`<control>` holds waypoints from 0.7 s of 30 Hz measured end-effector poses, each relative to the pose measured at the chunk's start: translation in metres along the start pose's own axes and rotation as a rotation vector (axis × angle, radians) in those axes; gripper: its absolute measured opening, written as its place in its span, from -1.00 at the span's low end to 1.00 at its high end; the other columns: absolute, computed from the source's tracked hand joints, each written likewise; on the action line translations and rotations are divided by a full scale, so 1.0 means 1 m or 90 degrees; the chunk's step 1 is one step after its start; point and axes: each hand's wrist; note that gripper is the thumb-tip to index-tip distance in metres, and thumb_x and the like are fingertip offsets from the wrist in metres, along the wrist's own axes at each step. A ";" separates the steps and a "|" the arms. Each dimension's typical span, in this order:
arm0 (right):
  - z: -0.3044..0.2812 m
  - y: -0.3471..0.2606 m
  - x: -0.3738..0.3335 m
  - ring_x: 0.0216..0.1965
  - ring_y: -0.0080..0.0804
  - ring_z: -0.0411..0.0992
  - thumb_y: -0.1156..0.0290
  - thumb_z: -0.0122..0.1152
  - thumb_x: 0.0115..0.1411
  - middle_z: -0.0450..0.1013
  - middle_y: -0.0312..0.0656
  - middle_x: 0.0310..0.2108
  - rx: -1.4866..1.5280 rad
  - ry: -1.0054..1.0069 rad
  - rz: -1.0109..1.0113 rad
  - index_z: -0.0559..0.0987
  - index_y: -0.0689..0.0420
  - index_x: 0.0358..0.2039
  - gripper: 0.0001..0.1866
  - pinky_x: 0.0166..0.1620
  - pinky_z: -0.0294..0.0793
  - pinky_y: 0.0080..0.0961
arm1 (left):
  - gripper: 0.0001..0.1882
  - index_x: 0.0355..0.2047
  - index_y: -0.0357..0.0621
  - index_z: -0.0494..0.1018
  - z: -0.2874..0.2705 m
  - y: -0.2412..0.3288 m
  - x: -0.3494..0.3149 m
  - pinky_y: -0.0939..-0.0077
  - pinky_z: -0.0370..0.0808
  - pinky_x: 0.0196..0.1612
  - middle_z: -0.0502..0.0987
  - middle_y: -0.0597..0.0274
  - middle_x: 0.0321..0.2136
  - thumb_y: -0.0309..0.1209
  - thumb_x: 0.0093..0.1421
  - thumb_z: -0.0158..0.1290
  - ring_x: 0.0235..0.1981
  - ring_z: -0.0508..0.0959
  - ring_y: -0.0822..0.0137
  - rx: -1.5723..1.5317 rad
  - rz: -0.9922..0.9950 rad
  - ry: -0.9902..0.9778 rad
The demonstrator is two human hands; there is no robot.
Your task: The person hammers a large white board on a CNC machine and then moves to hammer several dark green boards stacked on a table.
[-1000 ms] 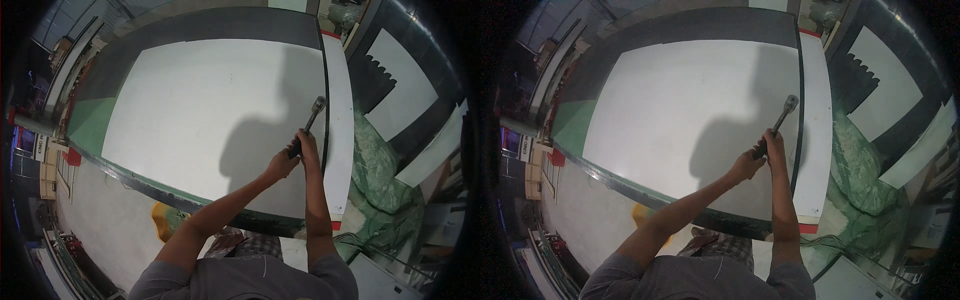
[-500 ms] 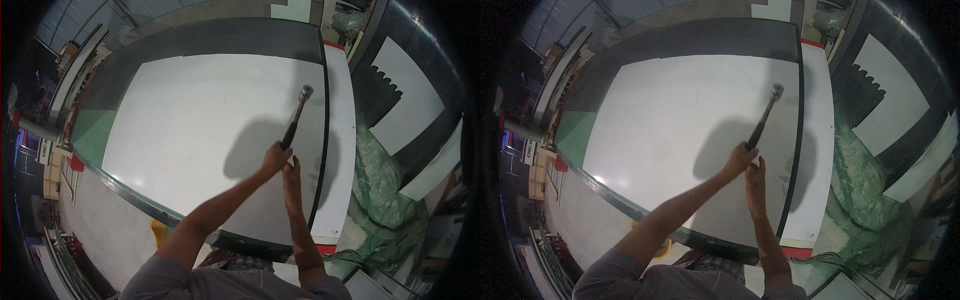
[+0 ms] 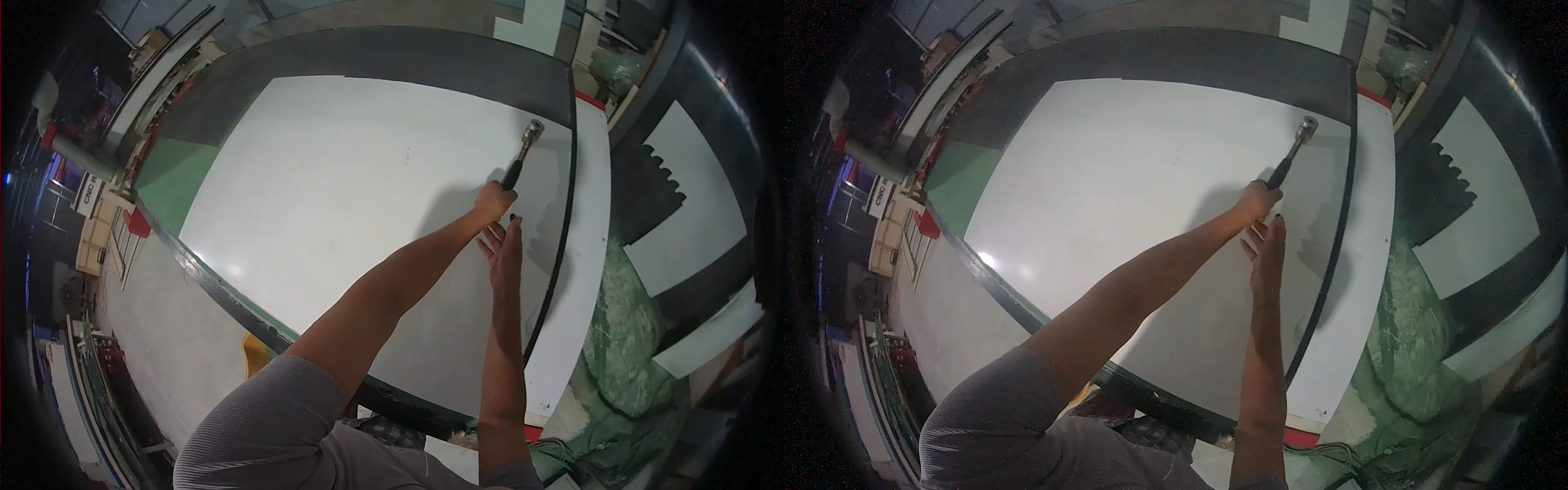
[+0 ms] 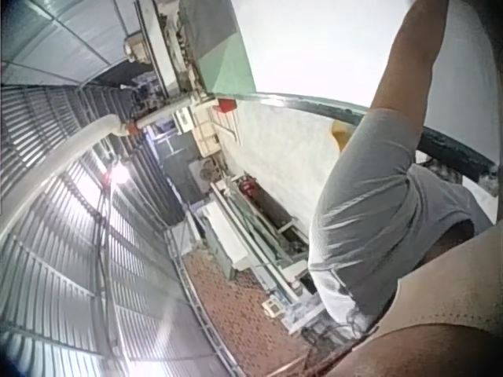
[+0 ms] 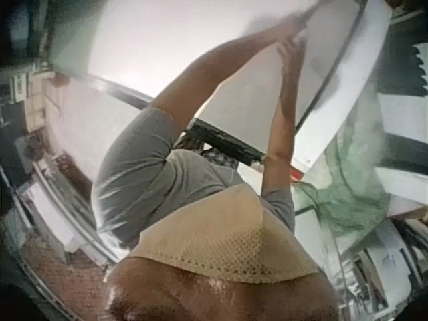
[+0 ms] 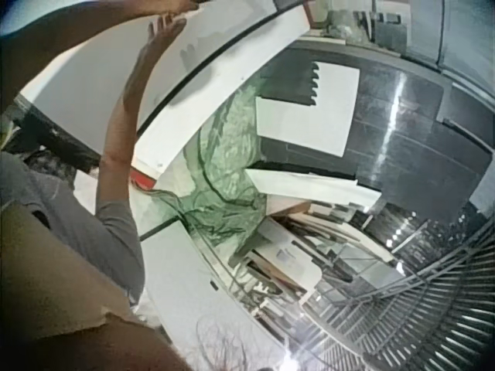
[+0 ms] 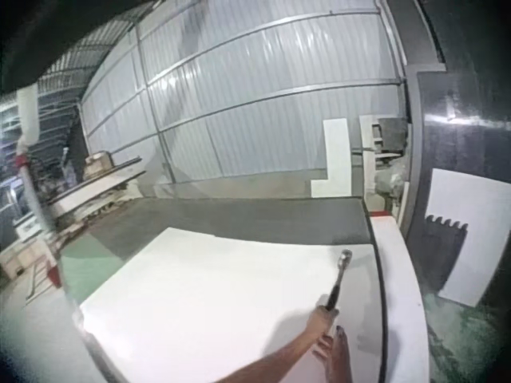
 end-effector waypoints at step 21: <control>0.374 0.128 0.040 -0.24 -0.38 0.36 -0.05 0.07 0.06 0.24 -0.16 -0.16 -0.089 -0.214 0.158 0.07 0.16 0.11 -0.24 -0.22 0.46 -0.38 | -0.55 -0.02 -0.20 0.10 -0.318 -0.206 0.089 0.11 0.27 -0.09 0.19 -0.11 -0.08 -0.26 0.12 -0.17 -0.05 0.26 -0.04 -0.178 0.185 0.121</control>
Point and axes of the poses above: each hand's wrist, its own x-axis towards the middle knuckle, its own z-axis out of the palm, y = z × x
